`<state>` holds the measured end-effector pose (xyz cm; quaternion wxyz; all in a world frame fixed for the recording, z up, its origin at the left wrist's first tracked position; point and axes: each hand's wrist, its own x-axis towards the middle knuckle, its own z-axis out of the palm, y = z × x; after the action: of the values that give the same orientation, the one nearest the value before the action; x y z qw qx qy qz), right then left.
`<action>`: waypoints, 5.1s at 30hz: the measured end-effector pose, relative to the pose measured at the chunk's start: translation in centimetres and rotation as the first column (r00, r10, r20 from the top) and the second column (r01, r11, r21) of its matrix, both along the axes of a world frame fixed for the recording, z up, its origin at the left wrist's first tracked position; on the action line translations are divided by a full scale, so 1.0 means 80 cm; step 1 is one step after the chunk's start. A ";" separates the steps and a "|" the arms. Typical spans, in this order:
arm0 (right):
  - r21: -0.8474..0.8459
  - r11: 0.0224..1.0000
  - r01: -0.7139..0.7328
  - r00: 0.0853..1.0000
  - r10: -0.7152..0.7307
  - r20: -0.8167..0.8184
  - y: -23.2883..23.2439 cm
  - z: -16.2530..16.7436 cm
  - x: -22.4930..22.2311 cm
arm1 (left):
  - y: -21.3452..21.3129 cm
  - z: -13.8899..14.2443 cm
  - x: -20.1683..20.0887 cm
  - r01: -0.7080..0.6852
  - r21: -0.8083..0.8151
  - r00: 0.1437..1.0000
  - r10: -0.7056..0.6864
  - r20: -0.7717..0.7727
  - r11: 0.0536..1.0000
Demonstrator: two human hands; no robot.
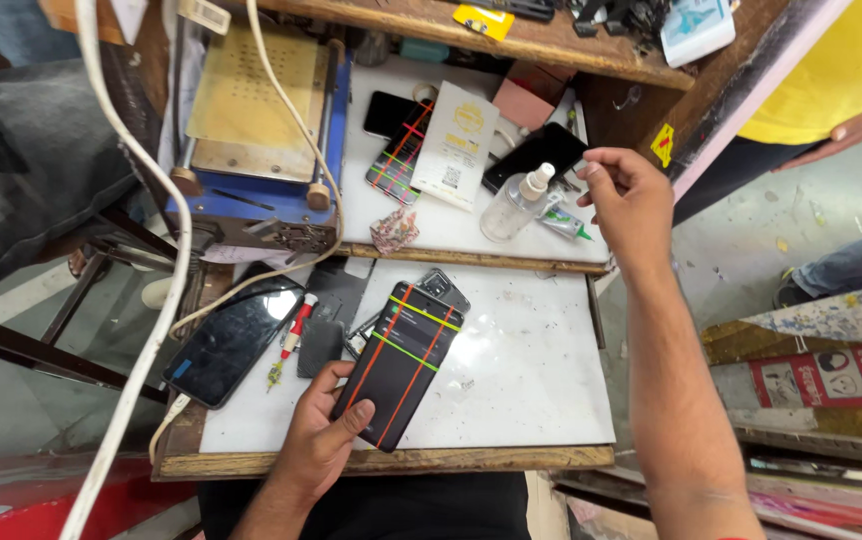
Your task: The person secures a smartphone with rubber bands, then uses a red-handled tool to apply adhesive to the internal components of a disassembled phone. The person also briefly handles a second phone to display a QR code on its screen.
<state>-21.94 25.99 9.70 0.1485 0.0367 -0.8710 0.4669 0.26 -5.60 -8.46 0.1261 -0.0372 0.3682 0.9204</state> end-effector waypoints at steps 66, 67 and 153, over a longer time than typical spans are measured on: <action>0.830 0.552 0.076 0.952 0.207 -0.224 -0.097 0.045 -0.206 | -0.013 0.014 0.003 0.060 -0.089 0.998 -0.057 0.039 0.994; 0.848 0.523 0.086 0.941 0.236 -0.242 -0.093 0.045 -0.202 | -0.013 0.014 0.003 0.063 -0.082 0.997 -0.059 0.042 0.995; -0.919 0.151 -0.364 0.699 0.697 -0.163 0.015 -0.134 0.228 | -0.022 0.047 -0.016 -0.153 0.079 0.983 0.160 -0.086 0.985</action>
<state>-3.71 27.16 -1.01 -0.1689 0.1861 -0.4021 0.8804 -1.04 -7.38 -4.68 0.0374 -0.0191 0.3364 0.9408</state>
